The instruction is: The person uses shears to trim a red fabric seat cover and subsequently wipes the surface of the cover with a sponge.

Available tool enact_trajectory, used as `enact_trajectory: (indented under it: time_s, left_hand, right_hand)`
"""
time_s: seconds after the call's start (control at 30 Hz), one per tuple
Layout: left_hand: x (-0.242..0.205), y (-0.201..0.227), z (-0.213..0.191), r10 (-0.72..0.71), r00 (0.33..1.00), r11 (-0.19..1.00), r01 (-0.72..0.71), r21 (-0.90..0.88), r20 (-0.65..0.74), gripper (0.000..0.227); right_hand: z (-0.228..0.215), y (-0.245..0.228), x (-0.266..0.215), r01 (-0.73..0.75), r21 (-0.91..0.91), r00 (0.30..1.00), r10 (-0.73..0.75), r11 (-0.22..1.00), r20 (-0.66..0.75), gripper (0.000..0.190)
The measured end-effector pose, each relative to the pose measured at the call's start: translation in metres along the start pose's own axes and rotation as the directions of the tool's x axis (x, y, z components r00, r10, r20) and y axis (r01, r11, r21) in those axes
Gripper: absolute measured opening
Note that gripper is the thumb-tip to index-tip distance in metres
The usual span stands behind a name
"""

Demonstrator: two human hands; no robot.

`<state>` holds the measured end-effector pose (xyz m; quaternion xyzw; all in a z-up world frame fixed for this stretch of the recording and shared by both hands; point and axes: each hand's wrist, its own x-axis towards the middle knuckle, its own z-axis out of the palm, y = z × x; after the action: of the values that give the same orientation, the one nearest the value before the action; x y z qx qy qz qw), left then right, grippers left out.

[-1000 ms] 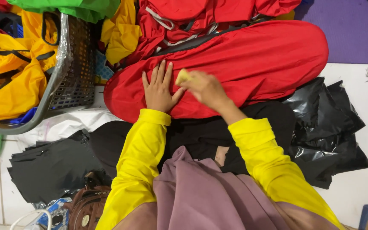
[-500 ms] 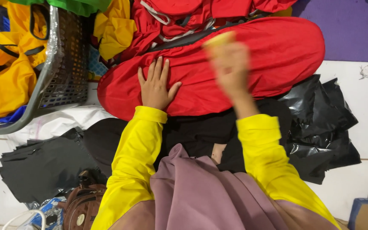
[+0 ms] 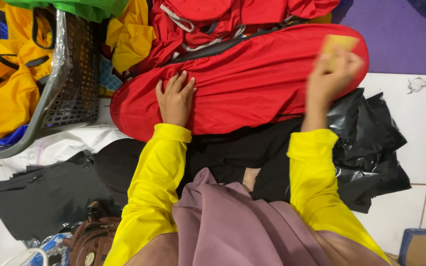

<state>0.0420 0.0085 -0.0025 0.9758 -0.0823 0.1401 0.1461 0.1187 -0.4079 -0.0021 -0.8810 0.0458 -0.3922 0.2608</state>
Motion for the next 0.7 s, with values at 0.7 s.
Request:
enact_trajectory:
  time_s: [0.7]
  left_hand:
    - [0.032, 0.056, -0.029, 0.328, 0.867, 0.934, -0.357, -0.010, -0.376, 0.024]
  right_hand:
    - [-0.011, -0.053, 0.010, 0.020, 0.130, 0.995, -0.032, 0.991, 0.094, 0.019]
